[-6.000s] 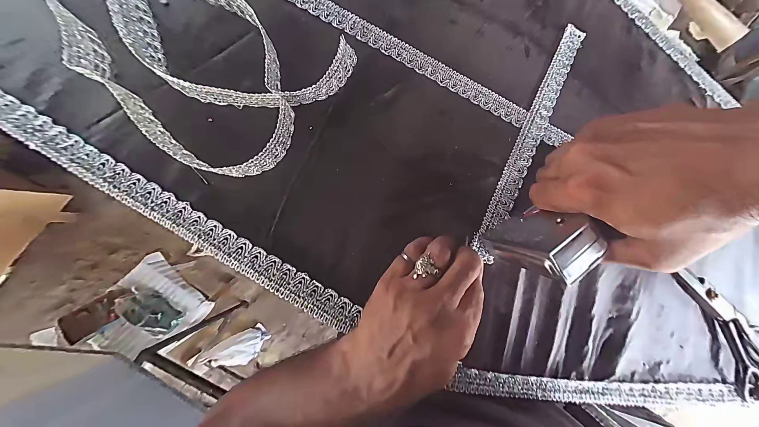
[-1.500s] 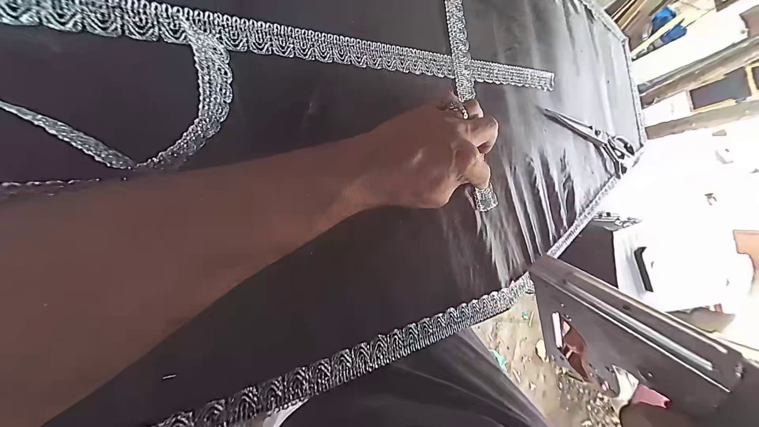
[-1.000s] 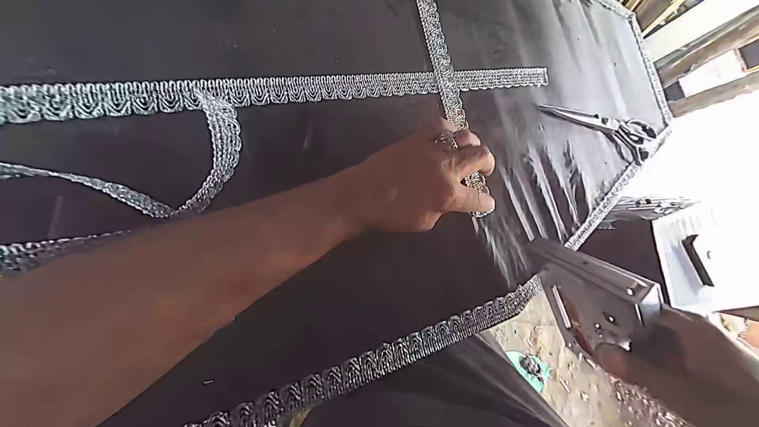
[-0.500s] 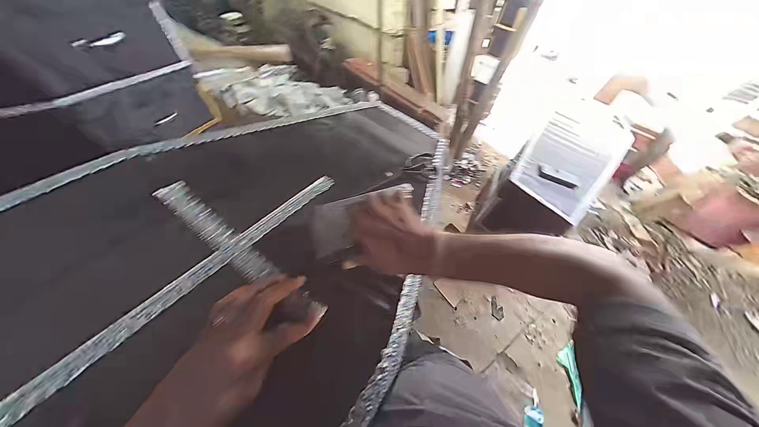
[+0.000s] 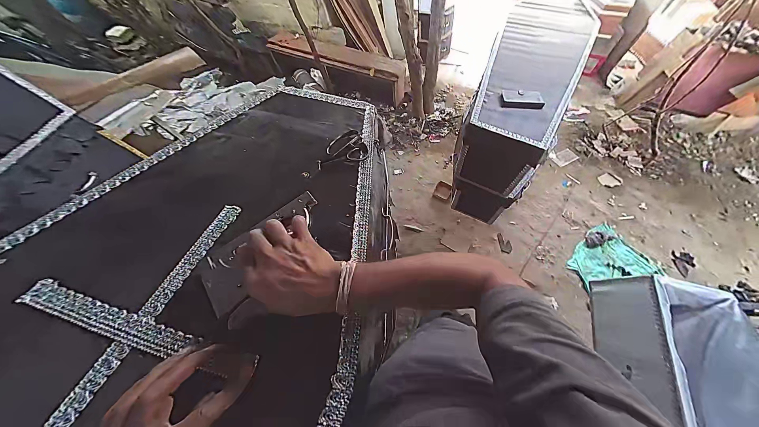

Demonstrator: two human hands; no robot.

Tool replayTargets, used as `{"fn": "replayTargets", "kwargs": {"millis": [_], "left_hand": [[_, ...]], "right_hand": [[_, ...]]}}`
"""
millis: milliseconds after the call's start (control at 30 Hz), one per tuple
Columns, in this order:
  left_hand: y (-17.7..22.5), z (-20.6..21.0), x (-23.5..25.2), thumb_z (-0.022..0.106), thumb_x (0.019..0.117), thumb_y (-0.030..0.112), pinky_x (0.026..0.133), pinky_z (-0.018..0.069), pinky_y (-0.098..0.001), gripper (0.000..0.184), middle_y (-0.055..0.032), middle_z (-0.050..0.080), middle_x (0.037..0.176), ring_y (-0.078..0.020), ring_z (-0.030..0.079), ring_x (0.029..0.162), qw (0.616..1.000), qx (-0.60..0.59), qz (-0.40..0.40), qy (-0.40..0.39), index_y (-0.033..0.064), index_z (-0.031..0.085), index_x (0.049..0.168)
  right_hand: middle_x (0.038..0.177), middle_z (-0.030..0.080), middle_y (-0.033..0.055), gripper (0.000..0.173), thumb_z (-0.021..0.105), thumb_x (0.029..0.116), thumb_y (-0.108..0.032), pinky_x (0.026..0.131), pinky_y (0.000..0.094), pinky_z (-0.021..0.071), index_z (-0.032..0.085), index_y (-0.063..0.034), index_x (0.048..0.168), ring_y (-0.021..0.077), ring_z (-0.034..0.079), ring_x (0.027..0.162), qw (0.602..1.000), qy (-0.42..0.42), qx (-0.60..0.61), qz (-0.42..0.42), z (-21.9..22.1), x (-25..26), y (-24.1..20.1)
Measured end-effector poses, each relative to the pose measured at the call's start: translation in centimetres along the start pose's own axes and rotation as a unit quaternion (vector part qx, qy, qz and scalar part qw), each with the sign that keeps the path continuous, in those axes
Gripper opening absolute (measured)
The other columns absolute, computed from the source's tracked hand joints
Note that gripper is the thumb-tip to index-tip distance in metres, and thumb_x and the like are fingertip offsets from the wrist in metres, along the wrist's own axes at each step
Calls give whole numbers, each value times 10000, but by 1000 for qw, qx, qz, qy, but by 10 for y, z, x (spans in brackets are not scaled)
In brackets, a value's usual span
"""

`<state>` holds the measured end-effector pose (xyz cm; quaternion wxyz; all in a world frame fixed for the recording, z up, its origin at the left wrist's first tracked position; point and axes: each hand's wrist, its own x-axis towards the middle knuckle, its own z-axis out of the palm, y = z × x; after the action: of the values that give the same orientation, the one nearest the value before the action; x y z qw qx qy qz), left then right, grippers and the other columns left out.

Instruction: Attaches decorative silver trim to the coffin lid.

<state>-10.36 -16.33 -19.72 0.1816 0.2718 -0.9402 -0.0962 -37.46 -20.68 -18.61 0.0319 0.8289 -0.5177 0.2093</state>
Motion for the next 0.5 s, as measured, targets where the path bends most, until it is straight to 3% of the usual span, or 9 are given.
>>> {"fn": "replayTargets", "kwargs": {"millis": [67,133,200,267,400,500], "left_hand": [[1,0,-1,580,1004,117,1199,254,-533,290,-277,561,1382,-420,414,1411,1000,4,-5,6,237,749,1206],[1,0,-3,602,1005,116,1216,222,-512,304,-258,533,1421,-383,380,1441,1000,1,-7,11,265,740,1231],[0,1,-5,600,994,97,1215,223,-501,334,-241,531,1426,-368,383,1439,1000,13,-5,11,277,727,1244],[3,0,-6,571,997,84,1198,242,-495,344,-233,539,1414,-367,403,1419,1000,30,-3,6,263,715,1253],[14,-6,-2,554,1015,59,1183,286,-505,359,-244,551,1395,-384,434,1397,998,63,-14,-28,237,693,1294],[32,-21,4,554,1001,48,1152,309,-544,368,-269,559,1391,-429,456,1367,993,77,-37,-76,217,694,1296]], "right_hand": [[1300,662,110,572,692,895,-593,1038,578,439,714,-136,1239,337,556,1304,989,132,71,8,-3,-21,1],[1183,724,98,391,771,874,-436,1024,536,477,773,-130,1118,306,629,1209,941,295,163,25,-6,-54,3],[1044,734,100,215,743,882,-292,972,494,499,770,-116,1003,282,659,1069,888,399,224,50,0,-97,5],[988,696,76,147,687,917,-277,947,451,477,722,-154,989,251,628,992,885,396,233,71,20,-143,7],[1075,690,99,154,716,928,-279,922,455,480,723,-174,1040,263,632,1009,928,236,241,158,71,-222,16],[1116,689,126,184,688,935,-281,902,499,504,739,-138,1040,295,637,1077,908,187,276,255,89,-240,25]]}}
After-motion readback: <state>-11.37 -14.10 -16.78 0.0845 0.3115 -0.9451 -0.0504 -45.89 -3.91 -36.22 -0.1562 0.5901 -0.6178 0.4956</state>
